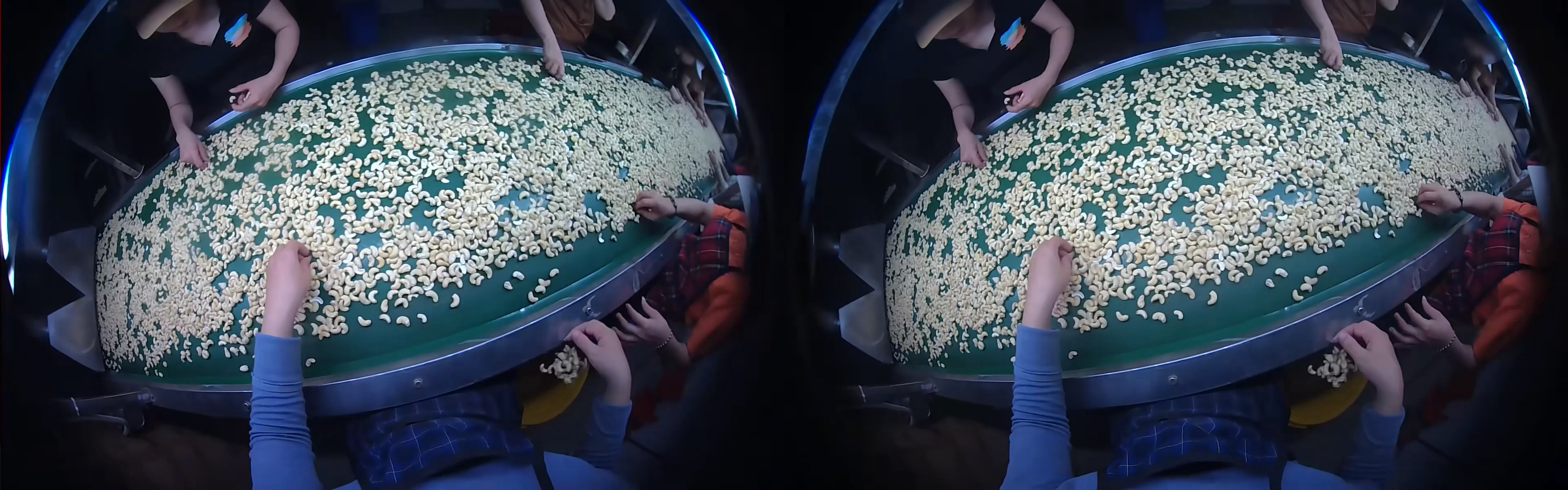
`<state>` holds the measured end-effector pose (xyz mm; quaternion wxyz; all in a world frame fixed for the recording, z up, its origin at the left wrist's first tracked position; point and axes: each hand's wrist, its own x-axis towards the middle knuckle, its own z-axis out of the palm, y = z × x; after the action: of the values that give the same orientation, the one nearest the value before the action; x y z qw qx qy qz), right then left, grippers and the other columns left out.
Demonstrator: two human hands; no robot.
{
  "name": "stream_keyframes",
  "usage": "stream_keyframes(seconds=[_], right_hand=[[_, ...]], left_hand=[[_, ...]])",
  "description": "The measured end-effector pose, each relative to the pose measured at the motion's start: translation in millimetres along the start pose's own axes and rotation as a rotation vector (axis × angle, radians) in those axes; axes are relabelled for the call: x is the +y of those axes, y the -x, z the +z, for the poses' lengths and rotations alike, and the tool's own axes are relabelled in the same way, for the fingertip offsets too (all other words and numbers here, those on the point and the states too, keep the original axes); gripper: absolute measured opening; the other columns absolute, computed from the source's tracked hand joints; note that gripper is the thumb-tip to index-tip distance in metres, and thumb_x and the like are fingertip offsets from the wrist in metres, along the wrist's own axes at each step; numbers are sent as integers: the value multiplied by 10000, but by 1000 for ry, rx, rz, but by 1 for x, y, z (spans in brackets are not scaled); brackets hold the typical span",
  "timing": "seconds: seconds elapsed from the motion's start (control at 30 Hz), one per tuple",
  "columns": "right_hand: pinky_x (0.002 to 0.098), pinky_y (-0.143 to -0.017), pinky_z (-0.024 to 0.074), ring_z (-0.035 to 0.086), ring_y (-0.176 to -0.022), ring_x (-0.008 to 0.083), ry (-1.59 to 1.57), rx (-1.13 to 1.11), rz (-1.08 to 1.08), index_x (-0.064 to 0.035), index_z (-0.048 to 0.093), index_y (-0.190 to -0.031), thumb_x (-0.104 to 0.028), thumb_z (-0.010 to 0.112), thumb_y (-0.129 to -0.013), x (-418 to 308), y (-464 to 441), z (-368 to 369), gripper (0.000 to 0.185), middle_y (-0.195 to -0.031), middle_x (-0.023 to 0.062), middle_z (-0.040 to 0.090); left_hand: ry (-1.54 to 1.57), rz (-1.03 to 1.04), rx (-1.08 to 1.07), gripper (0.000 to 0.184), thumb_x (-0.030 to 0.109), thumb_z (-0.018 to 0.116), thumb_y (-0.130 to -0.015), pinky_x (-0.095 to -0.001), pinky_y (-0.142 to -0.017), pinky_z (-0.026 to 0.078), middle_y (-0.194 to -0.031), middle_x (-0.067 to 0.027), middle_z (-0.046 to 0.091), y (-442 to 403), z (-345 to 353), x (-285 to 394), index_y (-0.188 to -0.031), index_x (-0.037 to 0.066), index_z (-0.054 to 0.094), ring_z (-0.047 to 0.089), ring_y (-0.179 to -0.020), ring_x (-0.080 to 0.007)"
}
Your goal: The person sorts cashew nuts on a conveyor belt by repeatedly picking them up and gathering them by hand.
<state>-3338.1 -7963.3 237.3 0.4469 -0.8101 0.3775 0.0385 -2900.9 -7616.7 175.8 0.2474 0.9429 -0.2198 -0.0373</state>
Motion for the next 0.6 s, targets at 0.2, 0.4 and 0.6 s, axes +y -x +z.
stream_keyframes(seconds=[0.2, 0.4, 0.6], right_hand=[[235, -657, 450, 563, -715, 64, -451, -33, -79, -11, 672, -926, -141, 639, -914, -27, -53, 17, 135, -804, 8, 637], [289, -669, 480, 595, -708, 165, -140, 103, -483, -17, 668, -890, -129, 721, -825, -109, -156, 89, 140, -809, 62, 606], [349, -704, 501, 616, -772, 232, 133, -2, -529, -36, 658, -861, -137, 724, -810, -114, -190, 98, 131, -826, 85, 597]], left_hand=[[674, -100, -33, 123, 121, 542, -973, -261, -703, 465, -884, -63, 601, 38, 11, 31, -1027, 40, 618, 578, -787, -135], [1164, -346, -266, 173, 201, 564, -985, -174, -548, 334, -769, 46, 546, 81, 51, 107, -1042, 40, 592, 469, -644, -31], [716, -109, -179, 158, 179, 653, -916, -223, -490, 307, -592, 65, 427, 54, 73, 174, -944, 24, 660, 378, -543, -28]])
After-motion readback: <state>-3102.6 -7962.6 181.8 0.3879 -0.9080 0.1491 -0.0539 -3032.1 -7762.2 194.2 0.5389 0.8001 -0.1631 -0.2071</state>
